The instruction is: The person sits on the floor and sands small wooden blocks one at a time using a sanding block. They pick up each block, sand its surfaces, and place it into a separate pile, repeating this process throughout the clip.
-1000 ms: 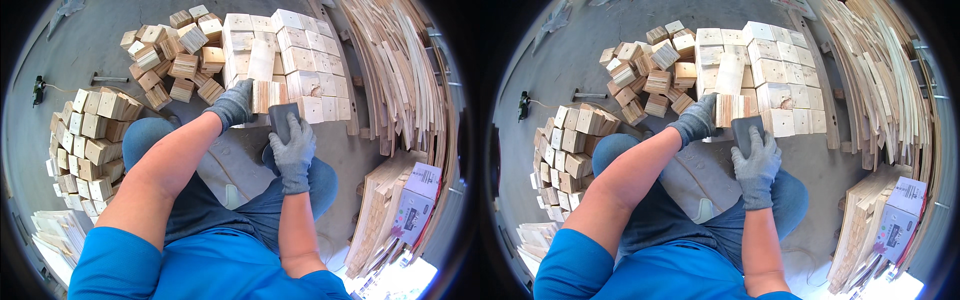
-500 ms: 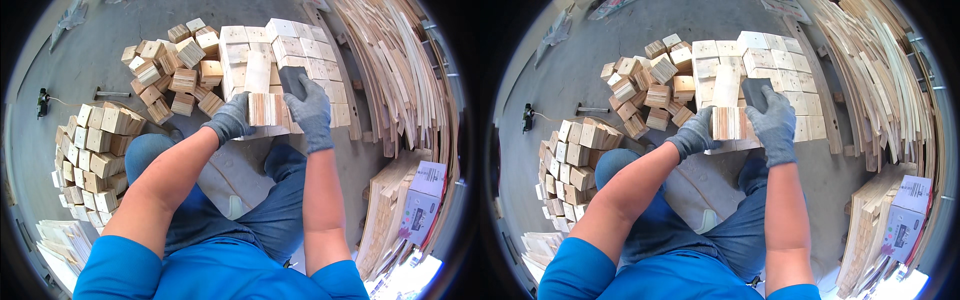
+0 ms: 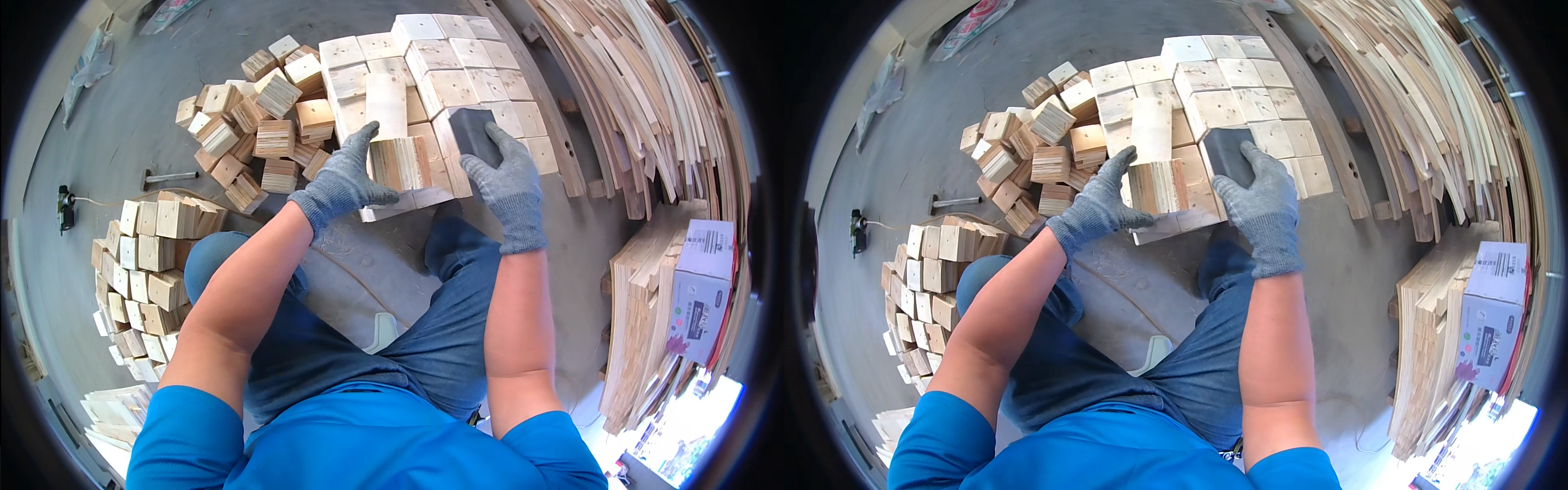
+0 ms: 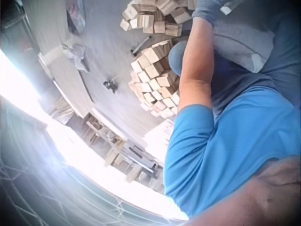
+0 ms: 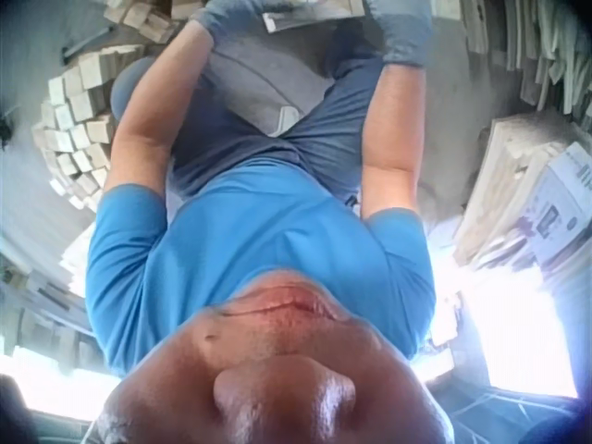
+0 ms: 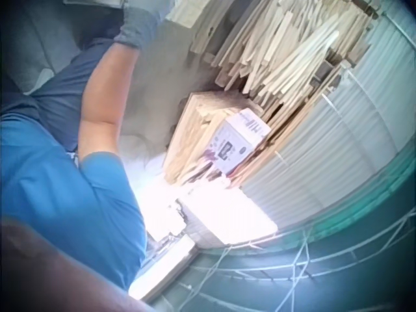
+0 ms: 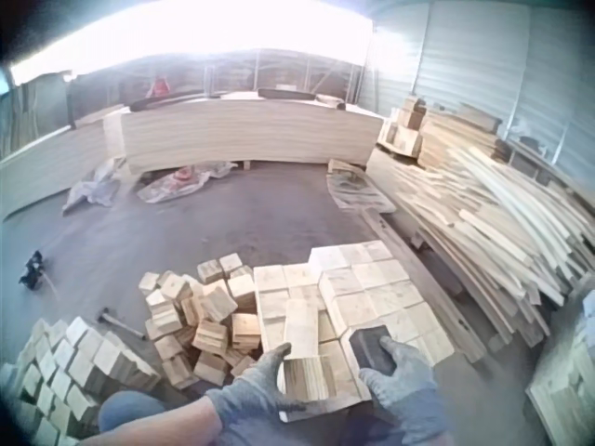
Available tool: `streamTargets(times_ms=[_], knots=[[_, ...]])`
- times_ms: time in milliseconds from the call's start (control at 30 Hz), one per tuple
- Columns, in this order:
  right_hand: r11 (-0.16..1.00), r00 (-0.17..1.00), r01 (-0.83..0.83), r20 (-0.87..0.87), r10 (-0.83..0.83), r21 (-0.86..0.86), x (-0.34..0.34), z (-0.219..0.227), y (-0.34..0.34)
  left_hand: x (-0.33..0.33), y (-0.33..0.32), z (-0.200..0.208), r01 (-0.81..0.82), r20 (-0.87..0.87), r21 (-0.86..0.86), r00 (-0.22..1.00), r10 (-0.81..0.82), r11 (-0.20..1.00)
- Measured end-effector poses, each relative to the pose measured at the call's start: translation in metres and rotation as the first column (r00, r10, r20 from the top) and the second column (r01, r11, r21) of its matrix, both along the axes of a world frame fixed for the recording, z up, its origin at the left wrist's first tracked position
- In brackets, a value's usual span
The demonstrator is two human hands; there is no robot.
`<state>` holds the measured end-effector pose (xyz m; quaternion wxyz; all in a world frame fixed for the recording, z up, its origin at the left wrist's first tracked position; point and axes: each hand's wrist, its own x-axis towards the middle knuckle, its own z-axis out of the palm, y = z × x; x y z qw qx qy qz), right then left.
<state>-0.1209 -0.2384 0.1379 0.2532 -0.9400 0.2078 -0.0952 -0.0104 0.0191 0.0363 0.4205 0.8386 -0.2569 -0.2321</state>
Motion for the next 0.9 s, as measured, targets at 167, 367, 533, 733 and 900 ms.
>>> streamTargets(times_ms=[167, 367, 533, 733, 900], knots=[[0.999, 0.996, -0.042, 0.082, 0.041, 0.006, 0.003, 0.000, 0.005, 0.002, -0.009, 0.006, 0.045, 0.071, 0.175, 0.996, -0.059, 0.984], [0.997, 0.991, -0.052, 0.118, 0.058, -0.052, 0.002, -0.003, 0.001, -0.001, -0.016, 0.020, 0.072, 0.177, 0.140, 0.980, -0.096, 0.988], [0.998, 0.992, -0.028, 0.124, 0.035, -0.060, 0.000, -0.002, -0.003, -0.007, -0.021, 0.036, 0.031, 0.339, 0.035, 0.940, -0.041, 0.999], [0.997, 0.991, -0.042, 0.124, 0.050, -0.071, 0.001, 0.000, 0.003, -0.008, -0.018, -0.001, 0.045, 0.635, -0.116, 0.772, 0.039, 0.992], [0.996, 0.993, -0.044, 0.104, 0.052, -0.079, -0.002, 0.001, 0.004, -0.028, -0.012, -0.004, 0.151, 0.641, -0.007, 0.759, -0.111, 0.989]])
